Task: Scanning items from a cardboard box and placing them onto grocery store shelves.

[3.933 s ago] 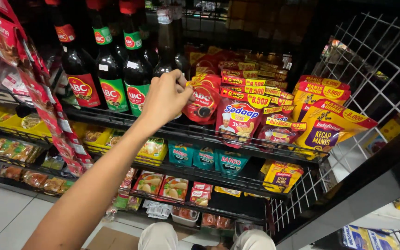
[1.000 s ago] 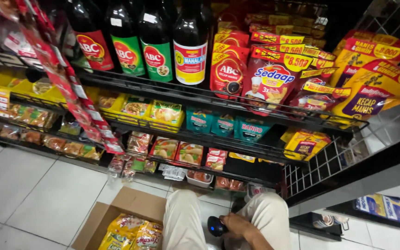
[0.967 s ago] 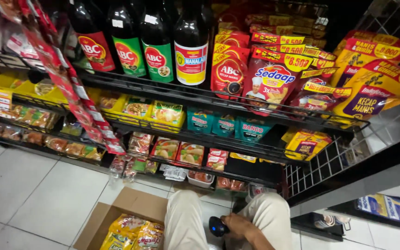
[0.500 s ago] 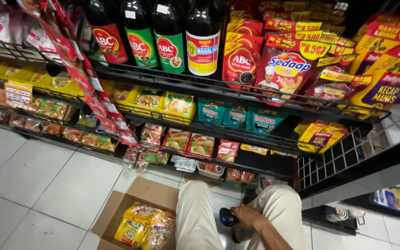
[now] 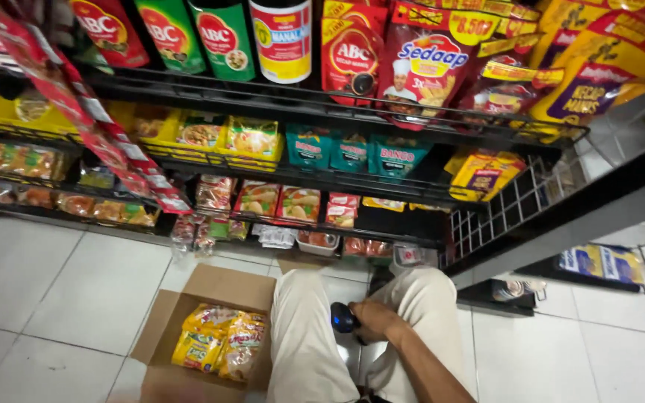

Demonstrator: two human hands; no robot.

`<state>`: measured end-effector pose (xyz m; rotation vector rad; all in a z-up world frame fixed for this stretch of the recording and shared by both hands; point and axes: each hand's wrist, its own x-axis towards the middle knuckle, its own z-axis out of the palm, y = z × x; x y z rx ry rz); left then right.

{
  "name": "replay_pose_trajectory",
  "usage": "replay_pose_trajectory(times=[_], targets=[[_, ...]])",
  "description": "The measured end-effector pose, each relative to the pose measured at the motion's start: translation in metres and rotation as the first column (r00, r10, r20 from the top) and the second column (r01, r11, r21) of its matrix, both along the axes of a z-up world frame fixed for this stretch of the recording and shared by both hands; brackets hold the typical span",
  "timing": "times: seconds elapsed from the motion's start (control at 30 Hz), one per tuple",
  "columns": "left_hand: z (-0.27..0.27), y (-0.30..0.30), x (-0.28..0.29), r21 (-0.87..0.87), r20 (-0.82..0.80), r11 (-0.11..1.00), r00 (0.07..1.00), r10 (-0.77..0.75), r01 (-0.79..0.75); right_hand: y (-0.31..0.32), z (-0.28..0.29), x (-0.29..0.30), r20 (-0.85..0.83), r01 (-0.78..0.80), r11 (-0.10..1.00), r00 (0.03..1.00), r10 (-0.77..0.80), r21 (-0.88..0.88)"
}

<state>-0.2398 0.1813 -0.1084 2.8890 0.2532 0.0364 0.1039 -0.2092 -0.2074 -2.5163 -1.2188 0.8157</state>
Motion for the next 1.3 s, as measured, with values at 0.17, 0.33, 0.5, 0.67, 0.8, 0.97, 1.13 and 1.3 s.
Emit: replay_pose_trajectory(times=[0.17,0.33,0.5,0.67,0.8,0.97,1.13,1.3], targets=[[0.091,-0.112,0.124,-0.433,0.271,0.895,0.932,0.241,-0.106,-0.01,0.003,-0.021,-0.011,0.183,0.976,0.983,-0.183,0.117],[-0.144,-0.105,0.081,-0.589,0.197,0.736,0.824,0.531,-0.334,-0.023,-0.004,-0.04,0.024,0.505,0.817,0.847,-0.531,0.277],[-0.243,-0.149,-0.01,-0.38,-0.124,0.781,0.864,0.488,-0.496,-0.006,0.059,-0.077,-0.073,0.55,0.77,0.826,-0.559,0.324],[-0.267,-0.16,-0.037,-0.383,-0.346,0.691,0.788,0.508,-0.614,-0.002,0.044,-0.101,-0.116,0.552,0.729,0.822,-0.558,0.404],[-0.304,-0.156,-0.035,-0.423,-0.2,0.733,0.844,0.498,-0.533,0.0,0.042,-0.119,-0.228,0.71,0.657,0.704,-0.673,0.253],[-0.312,-0.144,-0.005,-0.507,-0.243,0.598,0.768,0.592,-0.621,0.006,0.049,-0.128,-0.264,0.707,0.636,0.706,-0.657,0.308],[-0.348,-0.122,0.008,-0.461,-0.067,0.72,0.83,0.554,-0.518,0.0,0.046,-0.133,-0.237,0.634,0.654,0.768,-0.595,0.413],[-0.356,-0.099,0.021,-0.389,0.001,0.78,0.847,0.532,-0.49,-0.026,0.028,-0.126,-0.104,0.685,0.673,0.718,-0.688,0.279]])
